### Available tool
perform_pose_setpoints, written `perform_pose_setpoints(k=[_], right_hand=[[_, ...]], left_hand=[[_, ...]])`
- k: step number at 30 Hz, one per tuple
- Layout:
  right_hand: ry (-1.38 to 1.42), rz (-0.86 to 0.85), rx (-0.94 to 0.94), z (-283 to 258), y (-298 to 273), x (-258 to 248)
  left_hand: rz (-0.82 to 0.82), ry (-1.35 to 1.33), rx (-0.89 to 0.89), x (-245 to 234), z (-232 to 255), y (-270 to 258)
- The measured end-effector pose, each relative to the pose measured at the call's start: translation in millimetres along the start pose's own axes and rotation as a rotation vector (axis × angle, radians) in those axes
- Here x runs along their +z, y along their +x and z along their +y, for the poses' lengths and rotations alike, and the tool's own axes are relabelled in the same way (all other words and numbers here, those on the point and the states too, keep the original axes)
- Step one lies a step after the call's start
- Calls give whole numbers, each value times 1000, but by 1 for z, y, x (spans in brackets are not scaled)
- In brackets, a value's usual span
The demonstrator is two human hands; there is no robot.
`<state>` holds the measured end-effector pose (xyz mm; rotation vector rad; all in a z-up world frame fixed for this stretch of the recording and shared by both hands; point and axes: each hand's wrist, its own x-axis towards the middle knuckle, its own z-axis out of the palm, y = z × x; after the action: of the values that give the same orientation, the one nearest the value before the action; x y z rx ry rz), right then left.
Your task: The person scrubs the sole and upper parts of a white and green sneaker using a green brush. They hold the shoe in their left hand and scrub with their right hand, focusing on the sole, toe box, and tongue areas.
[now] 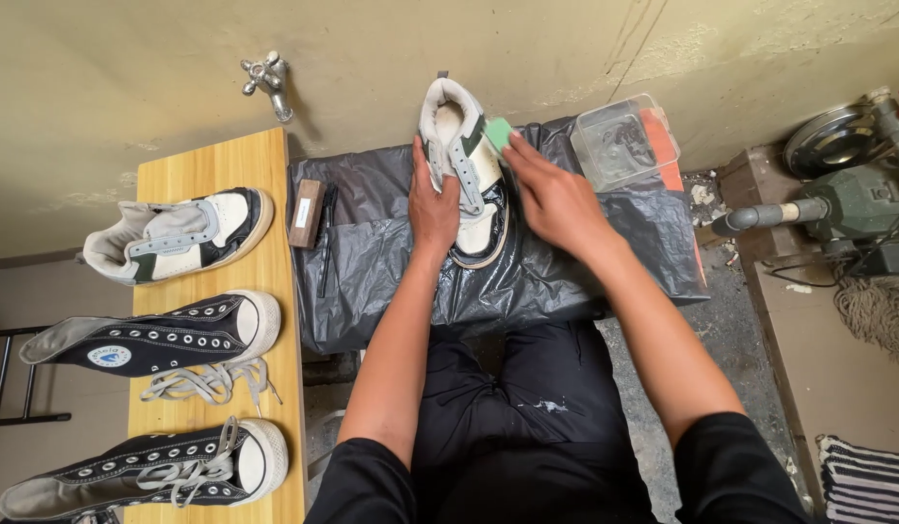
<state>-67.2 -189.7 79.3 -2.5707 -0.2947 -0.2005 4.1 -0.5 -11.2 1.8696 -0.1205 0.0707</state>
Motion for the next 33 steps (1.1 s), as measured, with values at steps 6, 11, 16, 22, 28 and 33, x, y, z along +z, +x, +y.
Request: perform_pose_setpoints(k=[6,11,16,22,28,33], right_hand=[[-158,66,-126,-17,31,29],[-253,-40,-176,-13,0,36],[-14,-210,-19,-32,-46,6],[450,-127,46,-8,-36,-13],[326,189,56,33,53,35],[287,146,99,20,60,62]], left_hand=[[2,-1,10,1,-5,2],[18,16,-12,-3,6,0],[-2,16,-44,-5,12,-3],[-2,19,-48,-4,14,-3],[15,-15,0,0,5,-1],[16,-16,11,0,0,2]])
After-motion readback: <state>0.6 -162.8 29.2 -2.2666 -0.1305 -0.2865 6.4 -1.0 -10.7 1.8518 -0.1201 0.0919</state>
